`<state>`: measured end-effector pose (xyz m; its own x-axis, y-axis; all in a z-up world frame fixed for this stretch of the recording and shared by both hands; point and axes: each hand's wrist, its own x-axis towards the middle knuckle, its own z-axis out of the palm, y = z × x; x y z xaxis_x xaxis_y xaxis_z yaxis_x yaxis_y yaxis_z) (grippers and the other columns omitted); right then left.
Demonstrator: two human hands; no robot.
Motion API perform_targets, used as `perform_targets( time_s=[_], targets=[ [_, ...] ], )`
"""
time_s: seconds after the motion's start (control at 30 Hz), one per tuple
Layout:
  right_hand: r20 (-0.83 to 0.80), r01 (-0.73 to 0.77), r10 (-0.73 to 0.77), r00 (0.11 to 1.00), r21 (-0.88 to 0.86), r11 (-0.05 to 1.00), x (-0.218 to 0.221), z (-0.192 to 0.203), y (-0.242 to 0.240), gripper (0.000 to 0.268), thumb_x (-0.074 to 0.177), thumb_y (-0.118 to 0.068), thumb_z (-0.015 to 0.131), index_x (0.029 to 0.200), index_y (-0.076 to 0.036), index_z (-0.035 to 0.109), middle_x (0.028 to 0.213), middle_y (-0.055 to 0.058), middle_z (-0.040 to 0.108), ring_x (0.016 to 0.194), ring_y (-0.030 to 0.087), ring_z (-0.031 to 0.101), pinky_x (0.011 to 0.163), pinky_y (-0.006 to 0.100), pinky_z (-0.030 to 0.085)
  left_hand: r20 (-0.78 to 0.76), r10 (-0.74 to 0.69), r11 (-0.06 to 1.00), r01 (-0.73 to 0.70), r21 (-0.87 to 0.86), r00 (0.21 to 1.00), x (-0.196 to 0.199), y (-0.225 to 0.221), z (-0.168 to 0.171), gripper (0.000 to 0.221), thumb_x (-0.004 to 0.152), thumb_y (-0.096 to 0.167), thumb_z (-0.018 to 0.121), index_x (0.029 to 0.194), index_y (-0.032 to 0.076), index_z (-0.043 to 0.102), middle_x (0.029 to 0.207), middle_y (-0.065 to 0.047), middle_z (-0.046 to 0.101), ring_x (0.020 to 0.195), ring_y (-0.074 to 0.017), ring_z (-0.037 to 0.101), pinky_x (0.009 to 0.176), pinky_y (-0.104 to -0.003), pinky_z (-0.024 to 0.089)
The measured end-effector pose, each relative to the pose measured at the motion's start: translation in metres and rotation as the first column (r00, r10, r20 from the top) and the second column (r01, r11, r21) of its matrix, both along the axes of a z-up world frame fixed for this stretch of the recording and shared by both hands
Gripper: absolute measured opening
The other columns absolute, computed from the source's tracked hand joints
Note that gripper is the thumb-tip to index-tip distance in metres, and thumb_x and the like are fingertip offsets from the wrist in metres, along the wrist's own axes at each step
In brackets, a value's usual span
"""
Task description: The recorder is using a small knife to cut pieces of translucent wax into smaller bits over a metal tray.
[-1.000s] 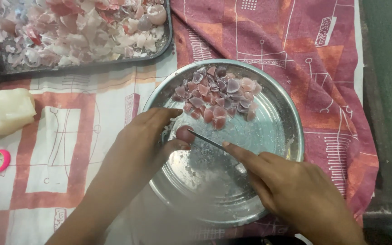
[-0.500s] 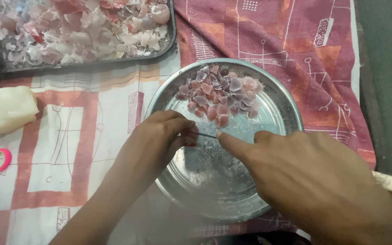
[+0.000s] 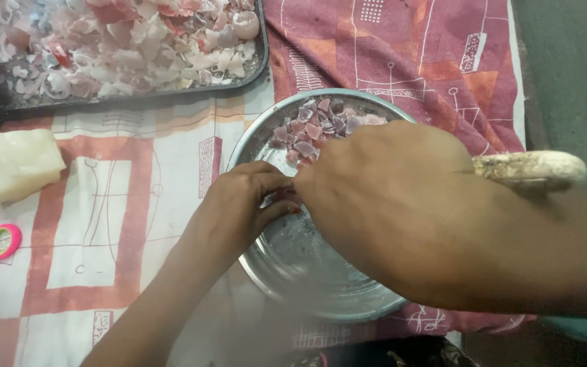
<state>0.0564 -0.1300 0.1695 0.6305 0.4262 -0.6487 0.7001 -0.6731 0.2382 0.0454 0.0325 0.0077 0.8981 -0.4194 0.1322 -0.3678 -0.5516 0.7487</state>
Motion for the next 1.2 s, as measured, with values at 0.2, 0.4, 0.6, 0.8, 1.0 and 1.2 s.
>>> perform_targets(
  time_s=[0.2,0.4,0.6,0.8,1.0,1.2],
  targets=[
    [-0.010,0.054,-0.054,0.998,0.023,0.998,0.010,0.003,0.012,0.016,0.093,-0.020,0.064,0.093,-0.007,0.073,0.085,0.014,0.073,0.078,0.028,0.076,0.060,0.041,0.062,-0.025,0.005,1.000,-0.005,-0.006,1.000,0.000,0.000,-0.001,0.024,0.078,0.016,0.082,0.099,0.007,0.077,0.094,-0.009,0.072,0.087,-0.0301,0.071,0.077,-0.041,0.055],
    [-0.039,-0.028,0.028,0.999,0.003,1.000,0.016,0.005,0.027,0.013,0.086,-0.014,0.070,0.096,-0.007,0.074,0.096,0.015,0.074,0.084,0.030,0.075,0.066,0.042,0.061,-0.027,0.003,0.997,-0.005,-0.082,1.000,-0.001,0.001,0.000,0.026,0.076,0.008,0.081,0.102,0.008,0.077,0.109,-0.010,0.074,0.096,-0.0311,0.072,0.080,-0.040,0.056],
    [-0.043,-0.069,0.071,0.997,0.029,0.997,0.015,-0.015,0.027,0.038,0.077,-0.016,0.080,0.112,-0.011,0.067,0.097,0.013,0.074,0.084,0.028,0.076,0.066,0.039,0.062,-0.056,0.033,0.999,-0.035,-0.031,0.998,0.000,0.004,-0.008,0.034,0.072,0.006,0.082,0.105,0.006,0.073,0.108,-0.012,0.073,0.096,-0.0326,0.071,0.082,-0.041,0.056],
    [0.004,-0.013,0.012,1.000,0.068,0.998,-0.003,-0.027,0.001,0.014,0.094,-0.017,0.065,0.102,-0.011,0.075,0.091,0.011,0.073,0.085,0.027,0.074,0.069,0.039,0.061,-0.012,-0.001,0.999,0.001,-0.033,1.000,-0.002,0.003,-0.008,0.025,0.077,0.010,0.082,0.101,0.007,0.077,0.104,-0.009,0.075,0.095,-0.0297,0.072,0.081,-0.039,0.056],
    [0.020,0.168,-0.182,0.983,0.298,0.940,-0.032,-0.069,-0.051,0.046,0.097,-0.015,0.053,0.142,-0.023,0.055,0.087,0.008,0.073,0.077,0.030,0.074,0.065,0.045,0.060,-0.003,0.004,0.997,-0.004,-0.072,1.000,-0.003,0.001,-0.005,0.031,0.079,0.016,0.082,0.108,0.007,0.077,0.103,-0.008,0.075,0.093,-0.0274,0.073,0.081,-0.038,0.057],
    [-0.033,0.385,-0.421,0.907,0.473,0.793,-0.057,-0.115,-0.074,0.076,0.087,-0.010,0.058,0.156,-0.039,0.045,0.097,0.008,0.071,0.075,0.034,0.073,0.065,0.049,0.058,-0.063,0.000,0.999,-0.003,-0.049,0.998,0.002,-0.003,-0.004,0.030,0.080,0.018,0.082,0.108,0.008,0.078,0.104,-0.006,0.077,0.093,-0.0261,0.074,0.081,-0.037,0.057]
  ],
)
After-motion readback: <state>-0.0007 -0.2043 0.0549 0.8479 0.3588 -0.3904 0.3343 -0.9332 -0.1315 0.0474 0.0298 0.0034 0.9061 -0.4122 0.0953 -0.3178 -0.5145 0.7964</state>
